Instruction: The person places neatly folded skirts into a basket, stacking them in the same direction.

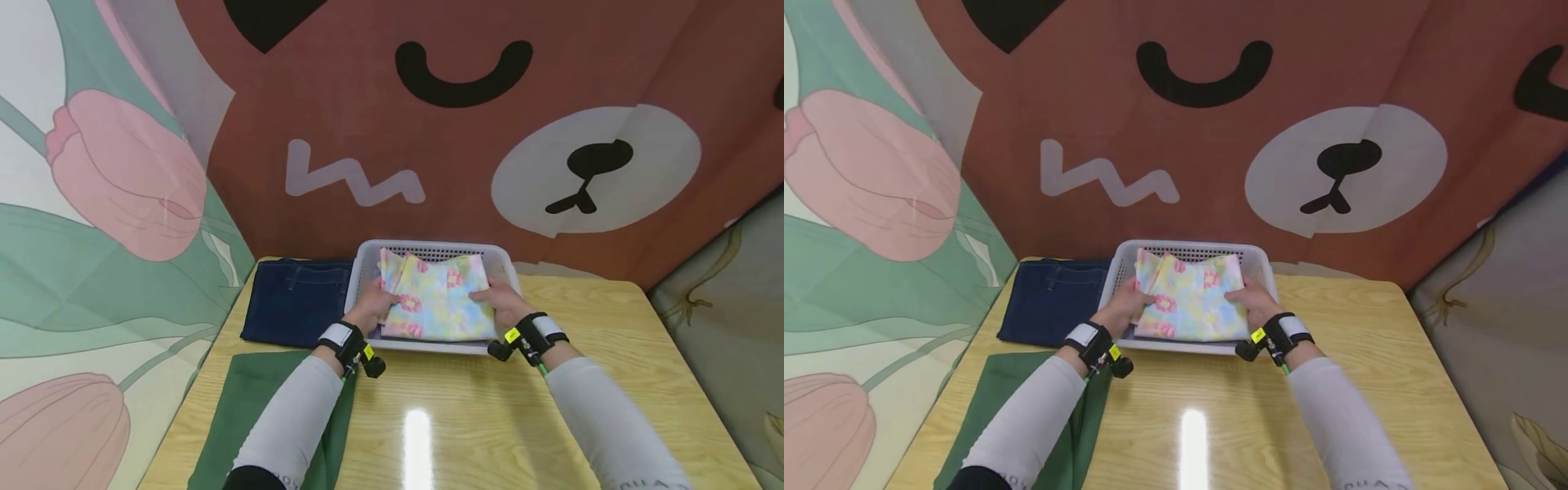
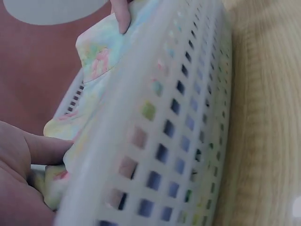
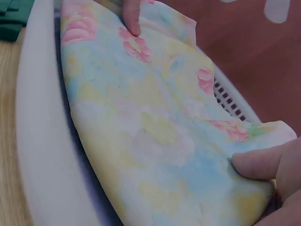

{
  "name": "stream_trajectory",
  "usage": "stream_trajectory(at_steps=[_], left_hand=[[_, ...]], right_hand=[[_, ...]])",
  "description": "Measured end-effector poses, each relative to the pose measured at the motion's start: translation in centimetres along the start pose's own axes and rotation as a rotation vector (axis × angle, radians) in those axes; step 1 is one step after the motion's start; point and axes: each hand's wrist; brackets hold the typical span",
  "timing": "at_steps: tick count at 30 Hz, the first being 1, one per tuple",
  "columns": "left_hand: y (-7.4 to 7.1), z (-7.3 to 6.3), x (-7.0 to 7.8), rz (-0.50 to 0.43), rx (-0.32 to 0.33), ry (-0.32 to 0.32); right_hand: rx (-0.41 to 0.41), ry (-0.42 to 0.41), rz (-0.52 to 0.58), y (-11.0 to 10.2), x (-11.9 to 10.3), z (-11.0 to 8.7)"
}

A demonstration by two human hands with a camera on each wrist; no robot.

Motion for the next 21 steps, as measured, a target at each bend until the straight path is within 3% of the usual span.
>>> stream_trajectory(at_steps=[6,13,17,21], left_hand=[[0.7,0.1,-0.5,0.074,0.043,-0.019],[0.4,-0.4,-0.7,0.135,0.070,-0.026],[0.3,-1.2,-0.6,0.208,0.073,0.047],[0.0,-2.5,-0.3,0.381,0.097,0.173]], right_hand=[[0.060,0.042,-0.059,0.3,1.0,0.5],[0.095,-0.006,-0.354,0.3,1.3,-0.8],[0.133,-0.024,-0.490,0.3,1.0,-1.8],[0.128,-0.055,-0.584,0.5,0.7,-3.0]])
Point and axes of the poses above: each hand's wrist, its own z-axis towards the middle knuckle, its own y-axis out of the palm, x = y × z, and after that the axes turned 1 degree about -y, right-handed
